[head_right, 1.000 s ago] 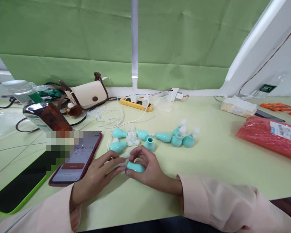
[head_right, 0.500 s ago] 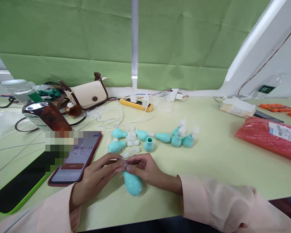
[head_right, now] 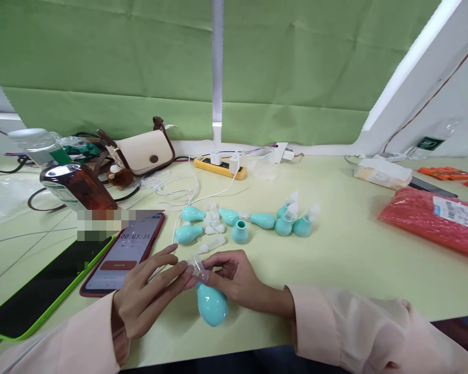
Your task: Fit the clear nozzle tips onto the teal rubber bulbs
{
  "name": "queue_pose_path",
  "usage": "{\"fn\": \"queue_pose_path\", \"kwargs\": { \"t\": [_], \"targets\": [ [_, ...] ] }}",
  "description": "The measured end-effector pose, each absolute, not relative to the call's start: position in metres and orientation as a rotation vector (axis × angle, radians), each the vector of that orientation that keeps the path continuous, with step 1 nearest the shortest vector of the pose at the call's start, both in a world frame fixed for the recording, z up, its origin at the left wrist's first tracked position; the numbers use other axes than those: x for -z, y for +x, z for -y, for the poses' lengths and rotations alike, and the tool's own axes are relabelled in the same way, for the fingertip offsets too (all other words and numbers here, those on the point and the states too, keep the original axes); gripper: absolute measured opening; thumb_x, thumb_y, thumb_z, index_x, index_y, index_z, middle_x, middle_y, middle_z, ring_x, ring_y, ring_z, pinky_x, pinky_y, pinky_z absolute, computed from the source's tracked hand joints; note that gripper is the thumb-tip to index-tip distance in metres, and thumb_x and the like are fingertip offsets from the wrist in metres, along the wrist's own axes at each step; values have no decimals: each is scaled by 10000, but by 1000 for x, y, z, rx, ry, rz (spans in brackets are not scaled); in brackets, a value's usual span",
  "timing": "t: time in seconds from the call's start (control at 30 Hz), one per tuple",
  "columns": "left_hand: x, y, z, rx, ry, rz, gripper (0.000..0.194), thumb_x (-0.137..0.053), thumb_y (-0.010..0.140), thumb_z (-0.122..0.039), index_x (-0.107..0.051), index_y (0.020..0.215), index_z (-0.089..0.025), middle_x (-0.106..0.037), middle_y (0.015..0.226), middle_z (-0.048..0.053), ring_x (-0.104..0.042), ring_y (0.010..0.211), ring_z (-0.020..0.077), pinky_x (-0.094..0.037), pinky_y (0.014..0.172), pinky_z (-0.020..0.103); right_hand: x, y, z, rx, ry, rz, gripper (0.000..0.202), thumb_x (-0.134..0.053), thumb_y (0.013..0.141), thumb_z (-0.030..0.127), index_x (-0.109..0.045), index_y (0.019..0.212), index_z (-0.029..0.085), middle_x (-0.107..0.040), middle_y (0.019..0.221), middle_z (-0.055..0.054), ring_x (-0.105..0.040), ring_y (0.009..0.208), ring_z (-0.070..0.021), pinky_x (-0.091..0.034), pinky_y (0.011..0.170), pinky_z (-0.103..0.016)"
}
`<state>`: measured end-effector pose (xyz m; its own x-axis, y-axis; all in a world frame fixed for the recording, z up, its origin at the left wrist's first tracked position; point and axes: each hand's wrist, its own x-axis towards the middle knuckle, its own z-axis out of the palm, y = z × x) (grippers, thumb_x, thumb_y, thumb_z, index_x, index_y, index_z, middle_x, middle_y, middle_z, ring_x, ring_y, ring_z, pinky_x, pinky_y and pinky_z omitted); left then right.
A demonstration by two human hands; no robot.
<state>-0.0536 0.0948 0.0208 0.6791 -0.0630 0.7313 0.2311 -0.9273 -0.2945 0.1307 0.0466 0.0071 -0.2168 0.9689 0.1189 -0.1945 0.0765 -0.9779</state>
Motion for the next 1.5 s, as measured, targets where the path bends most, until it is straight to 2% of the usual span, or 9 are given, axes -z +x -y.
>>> {"fn": "queue_pose_path", "kwargs": {
  "t": [0.27, 0.43, 0.6, 0.67, 0.87, 1.03, 1.33, 1.5],
  "targets": [
    [-26, -52, -94, 1136, -2497, 96, 131, -488, 782, -89, -611, 828, -86, -619, 828, 71, -544, 745, 186, -512, 771, 462, -10, 131, -46, -1364, -889, 1268, 149, -642, 704, 284, -643, 793, 164, -660, 763, -29, -608, 713, -142, -496, 655, -267],
    [-30, -47, -96, 1217, -2423, 74, 191, -418, 815, -80, -605, 775, -84, -610, 735, 70, -545, 703, 186, -535, 661, 383, -7, 134, -48, -1250, -931, 1331, 144, -643, 702, 279, -642, 790, 165, -640, 780, -40, -592, 718, -142, -487, 630, -249],
    [-28, -42, -98, 1169, -2416, 86, 66, -519, 757, -78, -575, 781, -54, -593, 640, 76, -530, 622, 189, -513, 577, 350, -5, 135, -47, -1157, -977, 1357, 149, -643, 694, 297, -634, 777, 173, -626, 780, -43, -590, 711, -152, -493, 614, -253],
    [-25, -42, -99, 1140, -2463, 116, 76, -541, 743, -74, -564, 809, -45, -587, 616, 74, -518, 608, 186, -500, 570, 350, -6, 134, -47, -1138, -989, 1362, 160, -640, 693, 310, -631, 772, 171, -626, 769, -47, -593, 703, -157, -497, 609, -260],
    [-19, -46, -102, 1140, -2615, 181, 205, -557, 748, -73, -521, 948, -48, -591, 676, 74, -495, 705, 200, -473, 599, 321, -8, 134, -48, -1076, -1002, 1400, 130, -625, 707, 292, -629, 759, 173, -631, 745, -45, -588, 685, -150, -495, 591, -249],
    [-18, -44, -101, 1127, -2763, 362, 151, -511, 781, -61, -507, 927, -98, -583, 719, 61, -460, 766, 195, -451, 611, 280, -6, 135, -50, -929, -990, 1446, 94, -627, 705, 267, -621, 748, 184, -616, 701, -28, -574, 665, -142, -495, 590, -251],
    [-20, -37, -96, 1060, -2579, 430, 88, -393, 818, -59, -458, 813, -117, -551, 605, 40, -448, 573, 161, -342, 438, 227, -4, 129, -48, -902, -1126, 1385, 140, -618, 709, 313, -626, 772, 188, -640, 769, -39, -591, 700, -155, -510, 611, -262],
    [-20, -36, -97, 1131, -2606, 506, 106, -363, 837, -68, -436, 801, -136, -533, 558, 15, -449, 509, 135, -333, 416, 206, -8, 134, -56, -945, -1159, 1252, 179, -600, 722, 343, -611, 771, 171, -625, 762, -47, -582, 713, -160, -491, 630, -278]
  ]
}}
